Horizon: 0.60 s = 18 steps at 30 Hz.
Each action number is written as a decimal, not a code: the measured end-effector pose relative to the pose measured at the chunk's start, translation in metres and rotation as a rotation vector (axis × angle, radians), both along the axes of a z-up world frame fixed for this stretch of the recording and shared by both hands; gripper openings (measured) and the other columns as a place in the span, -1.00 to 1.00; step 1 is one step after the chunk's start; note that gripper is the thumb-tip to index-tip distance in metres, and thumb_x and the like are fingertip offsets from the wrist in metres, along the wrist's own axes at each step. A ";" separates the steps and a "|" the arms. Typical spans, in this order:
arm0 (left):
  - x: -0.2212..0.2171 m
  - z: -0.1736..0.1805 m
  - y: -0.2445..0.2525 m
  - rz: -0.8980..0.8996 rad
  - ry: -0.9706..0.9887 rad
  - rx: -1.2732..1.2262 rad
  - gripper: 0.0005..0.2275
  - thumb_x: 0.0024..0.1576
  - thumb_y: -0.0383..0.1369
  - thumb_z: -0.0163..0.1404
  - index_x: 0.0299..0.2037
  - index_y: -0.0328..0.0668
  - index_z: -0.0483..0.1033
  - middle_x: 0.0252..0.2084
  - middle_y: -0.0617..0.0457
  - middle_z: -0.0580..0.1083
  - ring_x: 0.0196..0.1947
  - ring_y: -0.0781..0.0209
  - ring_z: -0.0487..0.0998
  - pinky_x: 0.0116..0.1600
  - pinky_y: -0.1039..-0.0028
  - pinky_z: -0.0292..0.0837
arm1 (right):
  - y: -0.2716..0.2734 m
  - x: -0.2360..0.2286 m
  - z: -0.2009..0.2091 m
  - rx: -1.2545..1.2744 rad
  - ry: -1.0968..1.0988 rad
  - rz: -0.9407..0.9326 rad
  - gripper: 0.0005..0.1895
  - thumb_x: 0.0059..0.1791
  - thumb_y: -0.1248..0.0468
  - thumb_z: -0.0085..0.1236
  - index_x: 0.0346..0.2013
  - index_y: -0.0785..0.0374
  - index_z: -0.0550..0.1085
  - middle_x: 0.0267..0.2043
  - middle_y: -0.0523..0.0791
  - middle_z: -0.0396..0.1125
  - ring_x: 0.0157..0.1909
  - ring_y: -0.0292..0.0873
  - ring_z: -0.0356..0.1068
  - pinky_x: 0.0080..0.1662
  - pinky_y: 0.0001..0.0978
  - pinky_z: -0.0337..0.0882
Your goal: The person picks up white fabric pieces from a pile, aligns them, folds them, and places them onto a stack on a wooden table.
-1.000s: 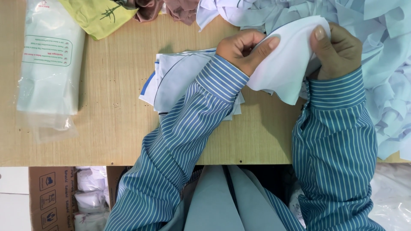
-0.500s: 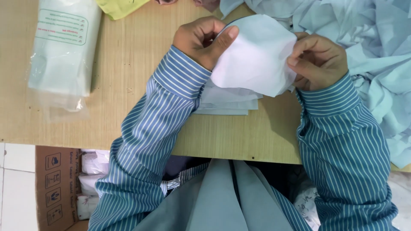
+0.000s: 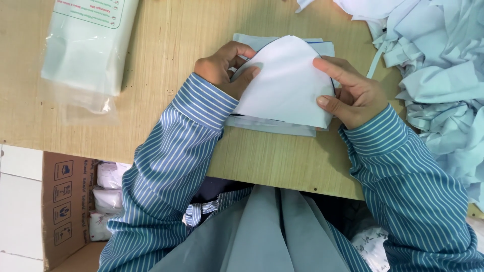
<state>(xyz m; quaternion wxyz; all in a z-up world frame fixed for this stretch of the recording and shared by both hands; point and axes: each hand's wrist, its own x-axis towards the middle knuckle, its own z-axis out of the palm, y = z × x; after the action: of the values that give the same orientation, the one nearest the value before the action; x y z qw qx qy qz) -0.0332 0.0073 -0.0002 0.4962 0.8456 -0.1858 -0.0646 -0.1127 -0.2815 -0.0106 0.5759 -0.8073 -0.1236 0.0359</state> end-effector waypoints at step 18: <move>0.006 -0.033 0.011 0.000 -0.225 0.176 -0.73 0.04 -0.38 0.31 -0.11 0.01 0.52 -0.20 0.18 0.47 -0.29 0.28 0.53 -0.27 0.43 0.51 | 0.004 0.002 0.001 -0.105 -0.048 -0.122 -0.46 0.00 0.40 0.32 0.27 0.35 0.40 0.22 0.06 0.21 -0.44 -0.28 0.15 -0.37 -0.67 0.36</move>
<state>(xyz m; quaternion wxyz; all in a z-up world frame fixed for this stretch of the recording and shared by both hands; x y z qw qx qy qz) -0.0273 0.0185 -0.0331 0.3960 0.8878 -0.2340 0.0147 -0.1111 -0.2773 -0.0091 0.5307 -0.8431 -0.0857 -0.0122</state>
